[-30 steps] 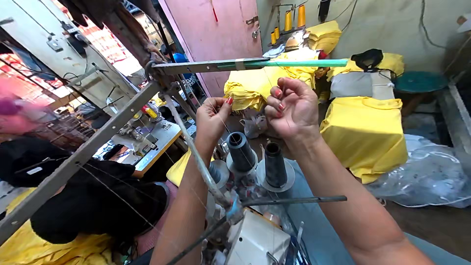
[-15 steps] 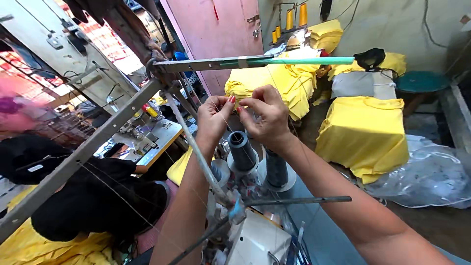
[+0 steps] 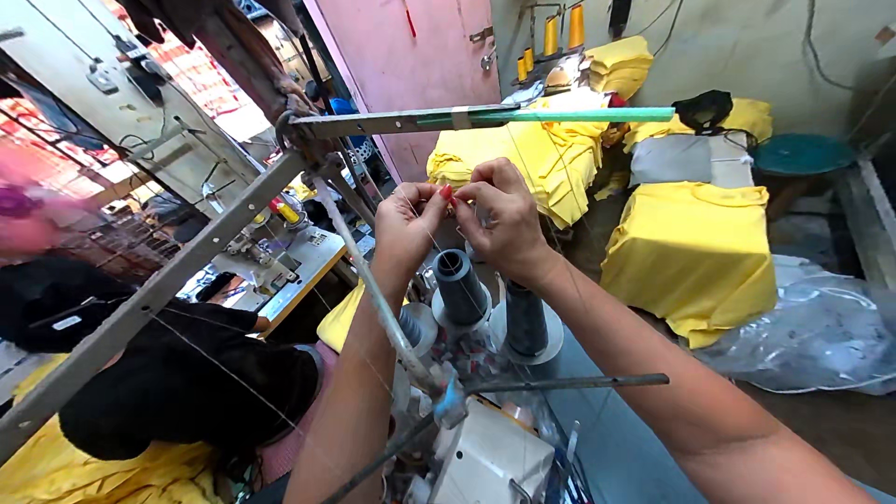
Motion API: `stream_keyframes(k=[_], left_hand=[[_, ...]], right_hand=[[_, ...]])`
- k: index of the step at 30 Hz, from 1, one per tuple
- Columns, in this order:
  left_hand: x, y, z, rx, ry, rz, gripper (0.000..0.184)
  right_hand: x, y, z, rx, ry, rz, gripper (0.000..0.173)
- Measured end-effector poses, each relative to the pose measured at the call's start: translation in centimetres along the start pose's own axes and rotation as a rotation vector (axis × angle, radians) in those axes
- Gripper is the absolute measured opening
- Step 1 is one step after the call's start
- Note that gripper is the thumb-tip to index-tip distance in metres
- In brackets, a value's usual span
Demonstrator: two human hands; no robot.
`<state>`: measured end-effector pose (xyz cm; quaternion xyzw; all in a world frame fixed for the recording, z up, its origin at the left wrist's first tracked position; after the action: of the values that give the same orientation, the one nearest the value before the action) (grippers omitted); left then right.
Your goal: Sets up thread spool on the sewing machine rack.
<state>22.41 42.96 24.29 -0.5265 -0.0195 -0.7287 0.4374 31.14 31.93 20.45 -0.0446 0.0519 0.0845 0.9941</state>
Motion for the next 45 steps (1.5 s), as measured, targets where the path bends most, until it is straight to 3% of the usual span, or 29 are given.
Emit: stream_keyframes(k=[10, 17, 24, 28, 32, 40, 45], left_hand=[[-0.2, -1.0, -0.4, 0.026, 0.019, -0.061, 0.011], [-0.5, -1.6, -0.6, 0.032, 0.056, 0.001, 0.011], [-0.4, -1.6, -1.0, 0.072, 0.090, 0.078, 0.011], [-0.5, -1.0, -1.0, -0.112, -0.013, 0.161, 0.019], [-0.6, -0.1, -1.5, -0.232, -0.020, 0.223, 0.043], [-1.0, 1.5, -0.9, -0.095, 0.021, 0.328, 0.019], [-1.0, 1.6, -1.0, -0.101, 0.050, 0.413, 0.020]], right_hand=[[1.8, -2.2, -0.2, 0.012, 0.412, 0.365, 0.012], [3.4, -2.8, -1.0, 0.058, 0.575, 0.340, 0.009], [3.5, -2.8, -1.3, 0.077, 0.574, 0.218, 0.010], [3.7, -2.6, -1.7, 0.017, 0.631, 0.139, 0.013], [3.7, -2.5, -2.2, -0.059, 0.634, 0.080, 0.016], [3.2, -2.4, -2.7, -0.059, 0.536, 0.034, 0.017], [3.4, -2.6, -2.7, -0.108, 0.552, 0.023, 0.019]])
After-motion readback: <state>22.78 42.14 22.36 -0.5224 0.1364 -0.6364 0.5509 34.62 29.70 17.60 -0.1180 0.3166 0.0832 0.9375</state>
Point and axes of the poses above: each hand's wrist, its own z-axis towards the middle knuckle, its own y-axis out of the palm, x = y × z, the point moved 4 cm from there along z, towards the middle knuckle, and after that the axes turned 8 degrees about -y, right-handed, at the moved point
